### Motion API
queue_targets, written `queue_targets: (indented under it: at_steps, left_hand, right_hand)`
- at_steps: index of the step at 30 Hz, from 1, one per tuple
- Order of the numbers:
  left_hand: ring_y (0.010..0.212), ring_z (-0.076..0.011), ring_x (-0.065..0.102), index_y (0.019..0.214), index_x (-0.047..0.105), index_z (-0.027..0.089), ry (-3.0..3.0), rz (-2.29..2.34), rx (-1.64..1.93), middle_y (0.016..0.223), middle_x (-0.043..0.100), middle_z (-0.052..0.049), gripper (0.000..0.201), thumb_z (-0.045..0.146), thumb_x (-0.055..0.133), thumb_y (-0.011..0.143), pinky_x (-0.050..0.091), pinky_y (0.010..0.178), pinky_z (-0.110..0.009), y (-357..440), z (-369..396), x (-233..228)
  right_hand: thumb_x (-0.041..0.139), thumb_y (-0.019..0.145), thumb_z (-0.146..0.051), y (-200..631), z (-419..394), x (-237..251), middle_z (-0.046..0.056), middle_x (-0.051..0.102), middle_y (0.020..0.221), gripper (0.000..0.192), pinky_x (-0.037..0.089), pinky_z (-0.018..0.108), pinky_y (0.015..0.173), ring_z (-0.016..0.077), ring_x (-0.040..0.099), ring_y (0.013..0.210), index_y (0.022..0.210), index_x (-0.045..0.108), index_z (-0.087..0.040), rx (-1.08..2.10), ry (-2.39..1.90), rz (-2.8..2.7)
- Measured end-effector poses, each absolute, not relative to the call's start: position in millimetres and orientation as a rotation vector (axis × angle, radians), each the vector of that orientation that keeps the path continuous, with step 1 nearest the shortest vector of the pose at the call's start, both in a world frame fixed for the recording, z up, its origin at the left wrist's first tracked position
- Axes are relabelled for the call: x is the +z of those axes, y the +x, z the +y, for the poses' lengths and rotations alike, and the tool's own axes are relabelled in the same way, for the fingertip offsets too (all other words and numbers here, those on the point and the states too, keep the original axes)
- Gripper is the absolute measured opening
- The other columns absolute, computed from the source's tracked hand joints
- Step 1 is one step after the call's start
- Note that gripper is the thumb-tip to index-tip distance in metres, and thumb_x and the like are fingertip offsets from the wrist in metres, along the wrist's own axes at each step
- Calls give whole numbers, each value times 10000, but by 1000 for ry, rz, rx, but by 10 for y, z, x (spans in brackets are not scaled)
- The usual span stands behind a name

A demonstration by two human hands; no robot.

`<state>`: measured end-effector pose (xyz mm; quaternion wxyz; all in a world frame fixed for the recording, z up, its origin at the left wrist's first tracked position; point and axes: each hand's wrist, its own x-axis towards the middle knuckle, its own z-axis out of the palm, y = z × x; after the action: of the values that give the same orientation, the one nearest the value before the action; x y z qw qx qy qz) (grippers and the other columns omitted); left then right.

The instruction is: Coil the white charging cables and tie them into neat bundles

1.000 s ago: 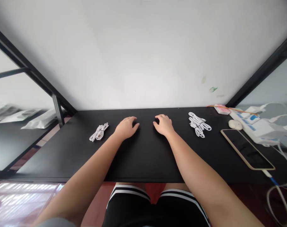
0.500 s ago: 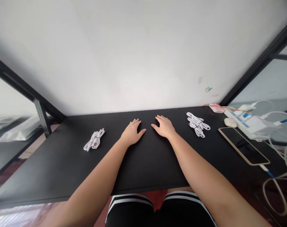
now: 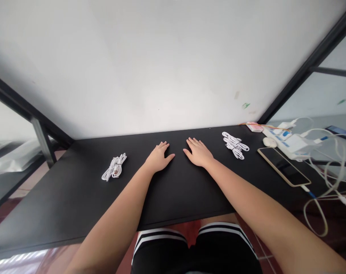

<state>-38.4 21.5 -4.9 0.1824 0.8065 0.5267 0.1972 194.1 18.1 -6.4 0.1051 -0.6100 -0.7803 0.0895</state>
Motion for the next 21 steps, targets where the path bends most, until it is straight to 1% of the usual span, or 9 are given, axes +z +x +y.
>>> queue_targets:
  at_steps: [4, 9, 16, 21]
  left_hand:
    - [1501, -320, 286, 1420, 521, 139, 2263, 1484, 571, 1562, 409, -186, 651, 522, 560, 896, 218, 1231, -499, -384, 222, -65]
    - [1497, -321, 294, 1427, 514, 145, 2272, 1491, 571, 1562, 412, -177, 649, 521, 552, 900, 224, 1229, -502, -378, 219, -70]
    - [1510, -289, 269, 1461, 478, 91, 2282, 1523, 488, 1578, 392, -152, 682, 502, 527, 919, 207, 1246, -438, -364, 188, 1]
    - [1509, -288, 275, 1465, 479, 109, 2271, 1521, 484, 1582, 387, -141, 676, 504, 533, 918, 222, 1242, -445, -368, 179, 23]
  right_hand:
    - [269, 996, -577, 2051, 61, -60, 87, 273, 1643, 715, 156, 443, 1246, 268, 210, 1532, 1566, 339, -152, 269, -1757, -2344]
    - [277, 995, -576, 2076, 35, -56, 90, 270, 1643, 731, 158, 448, 1249, 270, 212, 1531, 1565, 335, -122, 270, -1770, -2345]
    - [286, 991, -590, 2086, 41, -52, 85, 280, 1640, 736, 166, 445, 1249, 266, 221, 1529, 1558, 351, -124, 290, -1751, -2337]
    - [308, 990, -586, 2101, 48, -76, 95, 296, 1633, 730, 169, 449, 1249, 271, 231, 1525, 1549, 370, -120, 287, -1732, -2323]
